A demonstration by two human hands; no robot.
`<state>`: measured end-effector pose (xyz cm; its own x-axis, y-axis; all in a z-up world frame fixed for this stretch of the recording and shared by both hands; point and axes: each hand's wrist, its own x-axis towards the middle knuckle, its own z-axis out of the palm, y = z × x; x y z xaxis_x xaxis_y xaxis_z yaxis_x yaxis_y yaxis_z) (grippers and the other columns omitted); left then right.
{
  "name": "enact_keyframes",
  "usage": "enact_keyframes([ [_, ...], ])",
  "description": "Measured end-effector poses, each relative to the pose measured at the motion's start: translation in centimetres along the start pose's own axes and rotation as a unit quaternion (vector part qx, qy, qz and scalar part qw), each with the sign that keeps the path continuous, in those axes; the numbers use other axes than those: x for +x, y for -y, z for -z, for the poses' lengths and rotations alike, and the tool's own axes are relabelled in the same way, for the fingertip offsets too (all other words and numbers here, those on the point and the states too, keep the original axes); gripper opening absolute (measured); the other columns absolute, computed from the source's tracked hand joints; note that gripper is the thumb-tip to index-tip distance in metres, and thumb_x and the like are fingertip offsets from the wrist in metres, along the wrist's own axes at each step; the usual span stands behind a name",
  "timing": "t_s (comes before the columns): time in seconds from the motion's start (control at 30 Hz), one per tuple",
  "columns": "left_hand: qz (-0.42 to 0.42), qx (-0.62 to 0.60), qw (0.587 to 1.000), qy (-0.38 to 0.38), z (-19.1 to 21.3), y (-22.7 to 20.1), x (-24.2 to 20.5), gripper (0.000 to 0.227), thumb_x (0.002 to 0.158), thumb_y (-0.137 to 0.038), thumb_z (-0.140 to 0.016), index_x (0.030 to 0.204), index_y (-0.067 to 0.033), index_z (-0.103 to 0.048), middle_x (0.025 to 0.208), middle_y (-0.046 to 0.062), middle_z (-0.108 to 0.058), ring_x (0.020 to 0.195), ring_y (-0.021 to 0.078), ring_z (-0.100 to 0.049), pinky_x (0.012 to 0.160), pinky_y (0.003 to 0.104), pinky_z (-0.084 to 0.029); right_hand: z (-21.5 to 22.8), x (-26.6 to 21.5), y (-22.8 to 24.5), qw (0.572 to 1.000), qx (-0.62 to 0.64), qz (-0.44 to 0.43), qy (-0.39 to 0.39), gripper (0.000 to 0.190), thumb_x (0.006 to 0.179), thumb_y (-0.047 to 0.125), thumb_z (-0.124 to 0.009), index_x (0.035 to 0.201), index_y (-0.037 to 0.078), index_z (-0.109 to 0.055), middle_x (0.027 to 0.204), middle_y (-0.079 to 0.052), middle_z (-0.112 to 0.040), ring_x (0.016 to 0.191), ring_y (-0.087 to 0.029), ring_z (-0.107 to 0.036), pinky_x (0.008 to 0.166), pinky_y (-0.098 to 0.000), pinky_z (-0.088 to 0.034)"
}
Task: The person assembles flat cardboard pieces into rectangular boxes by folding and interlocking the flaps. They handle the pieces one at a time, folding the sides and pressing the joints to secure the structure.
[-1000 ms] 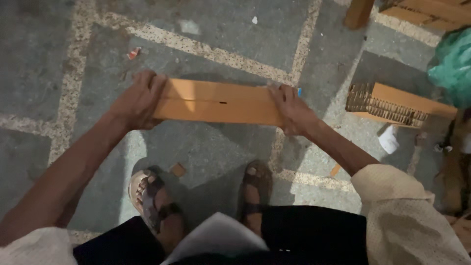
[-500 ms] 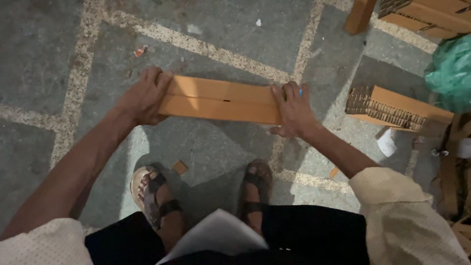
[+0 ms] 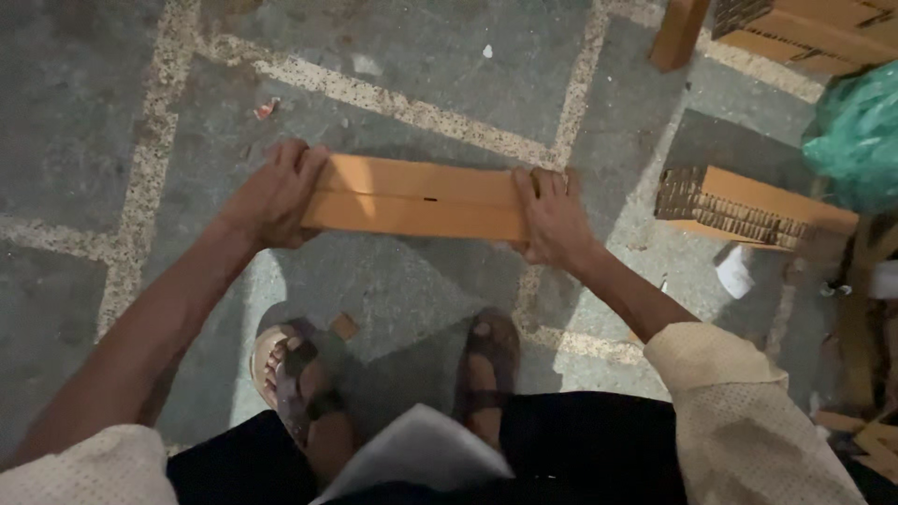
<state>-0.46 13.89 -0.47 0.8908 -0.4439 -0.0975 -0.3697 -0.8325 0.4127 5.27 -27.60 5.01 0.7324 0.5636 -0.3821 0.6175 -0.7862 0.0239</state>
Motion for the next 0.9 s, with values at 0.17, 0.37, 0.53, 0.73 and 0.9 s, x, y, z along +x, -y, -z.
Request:
enact_keyframes([
  [0.17, 0.020, 0.006, 1.000, 0.007, -0.2, -0.1, -0.3, 0.110, 0.057, -0.027, -0.094, 0.140, 0.0037, -0.029, 0.128, 0.032, -0.043, 0.121, 0.0498, -0.048, 0.097, 0.052, -0.053, 0.1, 1.3, 5.1, 0.994, 0.053, -0.005, -0.099, 0.123, 0.058, 0.061, -0.089, 0.145, -0.005, -0.032, 0.138, -0.029, -0.042, 0.132, -0.046, -0.037, 0.109, -0.0680, -0.021],
  [0.37, 0.024, 0.009, 0.999, 0.019, 0.1, 0.0, -0.2, 0.102, 0.060, -0.028, -0.093, 0.138, 0.0014, -0.033, 0.131, 0.030, -0.043, 0.120, 0.0478, -0.049, 0.094, 0.051, -0.051, -2.4, 2.2, 5.1, 0.986, 0.044, 0.050, -0.152, 0.115, 0.074, 0.057, -0.083, 0.153, -0.007, -0.032, 0.142, -0.030, -0.042, 0.134, -0.045, -0.040, 0.116, -0.0615, -0.028],
  [0.53, -0.016, 0.023, 1.000, -0.007, 0.1, 0.0, -0.1, 0.106, 0.059, -0.030, -0.094, 0.137, 0.0054, -0.031, 0.123, 0.029, -0.044, 0.117, 0.0483, -0.049, 0.099, 0.054, -0.050, -2.8, 2.6, 4.9, 0.982, 0.070, 0.044, -0.170, 0.111, 0.072, 0.056, -0.084, 0.152, -0.002, -0.033, 0.142, -0.028, -0.043, 0.132, -0.045, -0.041, 0.116, -0.0619, -0.027],
  [0.73, 0.040, -0.009, 0.999, 0.017, -0.1, -0.2, -0.1, 0.105, 0.058, -0.028, -0.094, 0.139, -0.0006, -0.031, 0.129, 0.028, -0.043, 0.122, 0.0471, -0.048, 0.099, 0.051, -0.051, -1.1, 3.3, 7.1, 0.991, 0.050, 0.003, -0.126, 0.127, 0.053, 0.059, -0.086, 0.150, -0.001, -0.031, 0.139, -0.028, -0.043, 0.130, -0.048, -0.039, 0.110, -0.0633, -0.025],
  [0.9, 0.004, 0.009, 1.000, -0.017, -0.4, 0.4, -0.1, 0.107, 0.061, -0.032, -0.093, 0.140, 0.0015, -0.030, 0.125, 0.030, -0.043, 0.120, 0.0480, -0.049, 0.101, 0.053, -0.051, -1.8, 4.7, 8.8, 0.968, 0.080, 0.053, -0.233, 0.109, 0.076, 0.063, -0.079, 0.148, -0.004, -0.035, 0.135, -0.029, -0.044, 0.125, -0.048, -0.042, 0.108, -0.0657, -0.027],
])
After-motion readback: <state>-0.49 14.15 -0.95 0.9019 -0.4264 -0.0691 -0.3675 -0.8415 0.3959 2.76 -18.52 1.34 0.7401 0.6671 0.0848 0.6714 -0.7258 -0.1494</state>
